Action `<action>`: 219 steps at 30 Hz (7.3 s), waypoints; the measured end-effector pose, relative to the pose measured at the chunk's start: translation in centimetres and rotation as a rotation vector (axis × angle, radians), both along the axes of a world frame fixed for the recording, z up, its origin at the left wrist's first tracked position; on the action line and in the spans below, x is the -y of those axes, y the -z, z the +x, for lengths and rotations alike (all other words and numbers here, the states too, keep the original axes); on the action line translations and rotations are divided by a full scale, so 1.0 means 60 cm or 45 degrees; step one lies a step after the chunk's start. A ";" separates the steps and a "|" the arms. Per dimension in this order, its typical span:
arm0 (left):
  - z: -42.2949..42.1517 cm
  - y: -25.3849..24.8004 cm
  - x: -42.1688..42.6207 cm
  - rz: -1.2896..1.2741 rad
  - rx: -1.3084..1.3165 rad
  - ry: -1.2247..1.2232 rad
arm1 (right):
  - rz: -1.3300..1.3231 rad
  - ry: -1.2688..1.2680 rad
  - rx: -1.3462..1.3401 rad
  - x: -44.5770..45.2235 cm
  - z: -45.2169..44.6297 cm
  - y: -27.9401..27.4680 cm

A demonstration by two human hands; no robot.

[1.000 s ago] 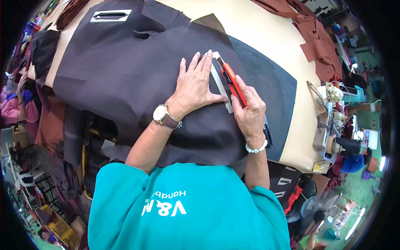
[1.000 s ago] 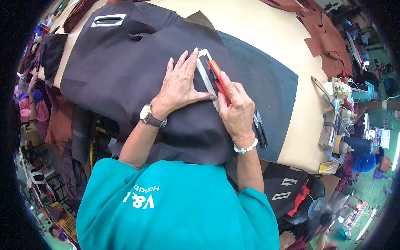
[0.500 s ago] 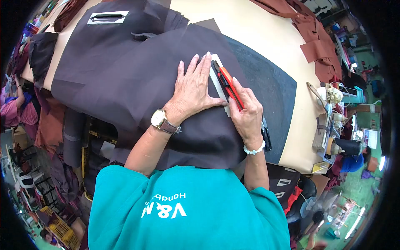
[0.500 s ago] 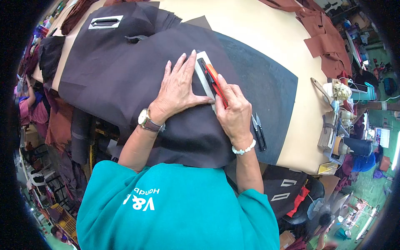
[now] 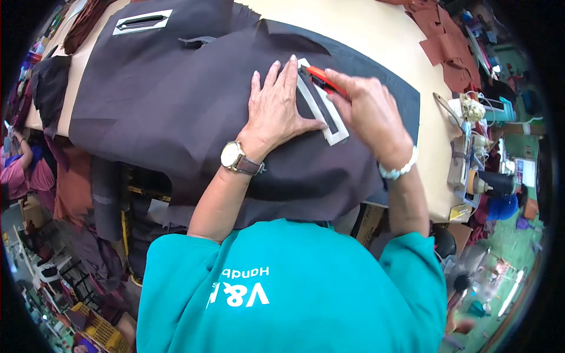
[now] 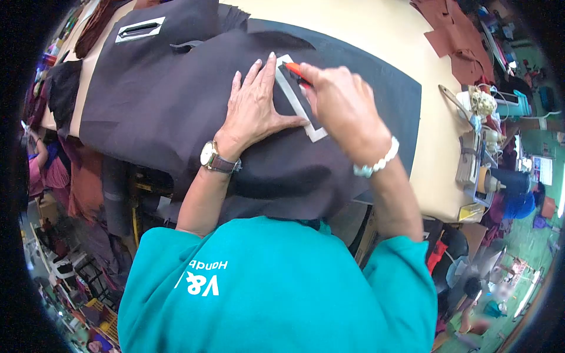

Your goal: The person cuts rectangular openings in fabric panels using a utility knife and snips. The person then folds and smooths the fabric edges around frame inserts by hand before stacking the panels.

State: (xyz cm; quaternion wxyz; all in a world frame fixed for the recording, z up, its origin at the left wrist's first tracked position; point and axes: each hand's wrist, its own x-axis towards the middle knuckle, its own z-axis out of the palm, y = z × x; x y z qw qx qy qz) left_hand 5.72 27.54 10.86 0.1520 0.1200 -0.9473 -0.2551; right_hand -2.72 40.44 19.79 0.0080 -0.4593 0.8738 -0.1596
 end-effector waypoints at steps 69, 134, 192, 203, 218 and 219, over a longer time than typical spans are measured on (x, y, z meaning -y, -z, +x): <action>0.066 -0.061 0.069 1.129 0.203 -0.378 | -0.301 0.884 0.380 -0.250 0.039 0.108; 0.079 -0.050 -0.045 1.854 -0.598 0.060 | -1.297 0.300 1.749 -0.059 0.111 0.093; 0.027 -0.072 -0.127 2.093 -0.842 -0.309 | -1.653 0.501 1.561 -0.042 0.154 0.091; 0.027 -0.072 -0.135 1.997 -0.893 -0.309 | -1.737 0.468 1.461 -0.038 0.155 0.103; 0.028 -0.067 -0.139 2.004 -0.851 -0.224 | -1.717 0.481 1.515 -0.048 0.145 0.097; 0.028 -0.067 -0.139 2.001 -0.855 -0.224 | -1.723 0.467 1.486 -0.047 0.144 0.098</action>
